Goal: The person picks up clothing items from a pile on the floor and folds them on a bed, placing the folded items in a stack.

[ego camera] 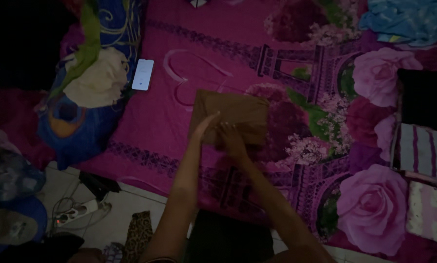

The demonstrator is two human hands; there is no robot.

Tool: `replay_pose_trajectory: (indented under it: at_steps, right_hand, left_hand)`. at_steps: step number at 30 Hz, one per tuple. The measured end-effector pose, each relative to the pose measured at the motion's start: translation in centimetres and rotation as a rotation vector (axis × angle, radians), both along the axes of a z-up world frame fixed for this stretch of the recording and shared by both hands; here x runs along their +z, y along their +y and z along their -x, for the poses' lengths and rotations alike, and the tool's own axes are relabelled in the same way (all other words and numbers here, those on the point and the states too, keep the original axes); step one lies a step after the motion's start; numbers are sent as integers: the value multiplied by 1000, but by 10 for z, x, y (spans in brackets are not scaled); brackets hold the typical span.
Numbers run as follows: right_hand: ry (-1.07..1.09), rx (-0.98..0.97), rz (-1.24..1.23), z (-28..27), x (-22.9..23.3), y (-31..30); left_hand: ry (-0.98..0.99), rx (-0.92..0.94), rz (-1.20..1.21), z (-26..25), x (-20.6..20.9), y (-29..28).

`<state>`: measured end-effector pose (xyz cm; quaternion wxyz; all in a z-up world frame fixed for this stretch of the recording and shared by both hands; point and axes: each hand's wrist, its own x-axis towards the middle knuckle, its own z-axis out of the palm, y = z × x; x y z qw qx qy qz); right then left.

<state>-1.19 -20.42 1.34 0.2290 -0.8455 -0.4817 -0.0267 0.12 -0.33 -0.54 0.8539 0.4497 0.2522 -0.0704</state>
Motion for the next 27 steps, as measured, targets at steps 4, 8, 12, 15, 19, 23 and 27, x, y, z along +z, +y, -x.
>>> replay_pose_trajectory:
  at_steps: [4, 8, 12, 15, 19, 23, 27]
  right_hand:
    - [-100, -36, -54, -3, 8, 4]
    - [-268, -61, -102, -7, 3, 29]
    - [-188, -37, 81, -5, -2, 54]
    - [-99, 6, 41, 5, -9, 56]
    - [384, -127, -59, -13, -26, 47]
    - [499, -616, -76, -42, -34, 0]
    - [171, -943, -293, -47, -33, -56]
  left_hand:
    - [20, -86, -439, -13, 12, 12]
    - [-12, 54, -192, -11, 26, 39]
    - [-142, 14, -245, -7, 15, 63]
    - [-197, 44, -795, 5, 10, 55]
    - [-221, 305, -1404, 0, 32, 17]
    - [-584, 247, -1659, -23, 48, -31]
    - [-714, -199, -1685, -96, 40, -90]
